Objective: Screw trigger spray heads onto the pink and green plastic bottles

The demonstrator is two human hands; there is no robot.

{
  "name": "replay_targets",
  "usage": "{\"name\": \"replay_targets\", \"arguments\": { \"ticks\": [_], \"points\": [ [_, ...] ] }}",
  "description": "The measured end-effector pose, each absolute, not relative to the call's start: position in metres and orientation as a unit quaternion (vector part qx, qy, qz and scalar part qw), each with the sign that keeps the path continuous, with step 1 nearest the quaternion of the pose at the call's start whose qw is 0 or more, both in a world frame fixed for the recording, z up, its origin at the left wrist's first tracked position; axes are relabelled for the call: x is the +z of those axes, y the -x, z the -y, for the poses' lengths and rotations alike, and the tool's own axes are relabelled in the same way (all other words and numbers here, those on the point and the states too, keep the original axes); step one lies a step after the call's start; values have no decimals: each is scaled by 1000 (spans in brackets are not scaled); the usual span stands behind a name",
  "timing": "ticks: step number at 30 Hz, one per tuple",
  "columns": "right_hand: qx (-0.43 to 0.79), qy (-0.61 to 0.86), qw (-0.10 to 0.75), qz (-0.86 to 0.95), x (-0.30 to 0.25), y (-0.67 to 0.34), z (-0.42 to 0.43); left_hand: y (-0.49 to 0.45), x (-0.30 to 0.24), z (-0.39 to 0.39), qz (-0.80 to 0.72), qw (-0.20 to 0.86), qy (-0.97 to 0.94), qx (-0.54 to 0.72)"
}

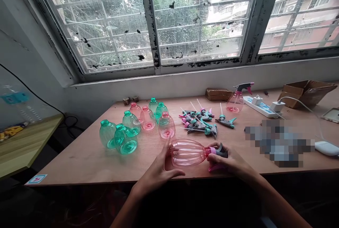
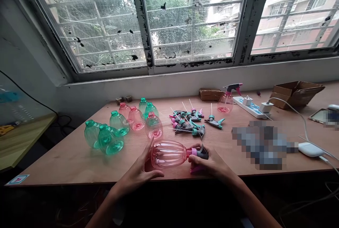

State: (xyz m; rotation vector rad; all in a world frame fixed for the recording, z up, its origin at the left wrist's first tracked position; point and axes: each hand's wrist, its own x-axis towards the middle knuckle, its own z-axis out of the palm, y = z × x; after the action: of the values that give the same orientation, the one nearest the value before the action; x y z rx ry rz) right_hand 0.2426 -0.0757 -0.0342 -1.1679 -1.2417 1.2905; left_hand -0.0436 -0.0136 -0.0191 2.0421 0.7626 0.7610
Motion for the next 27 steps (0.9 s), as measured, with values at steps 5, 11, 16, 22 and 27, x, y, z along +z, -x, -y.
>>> {"name": "replay_targets", "arguments": {
  "ticks": [5, 11, 16, 22, 27],
  "points": [
    [533, 472, 486, 507, -36, -244, 74, 44, -19, 12, -306, 407, -806, 301],
    [533, 466, 487, 511, -37, -244, 73, 45, -23, 12, -305, 407, -809, 294],
    [535, 466, 491, 505, -35, -243, 75, 44, -20, 13, -313, 385, -815, 298],
    [520, 465, 489, 524, -37, -244, 73, 45, -24, 14, -316, 392, -813, 293],
    [514, 464, 487, 532, -37, -244, 73, 44, -23, 14, -317, 378, -818, 296]
  ]
}}
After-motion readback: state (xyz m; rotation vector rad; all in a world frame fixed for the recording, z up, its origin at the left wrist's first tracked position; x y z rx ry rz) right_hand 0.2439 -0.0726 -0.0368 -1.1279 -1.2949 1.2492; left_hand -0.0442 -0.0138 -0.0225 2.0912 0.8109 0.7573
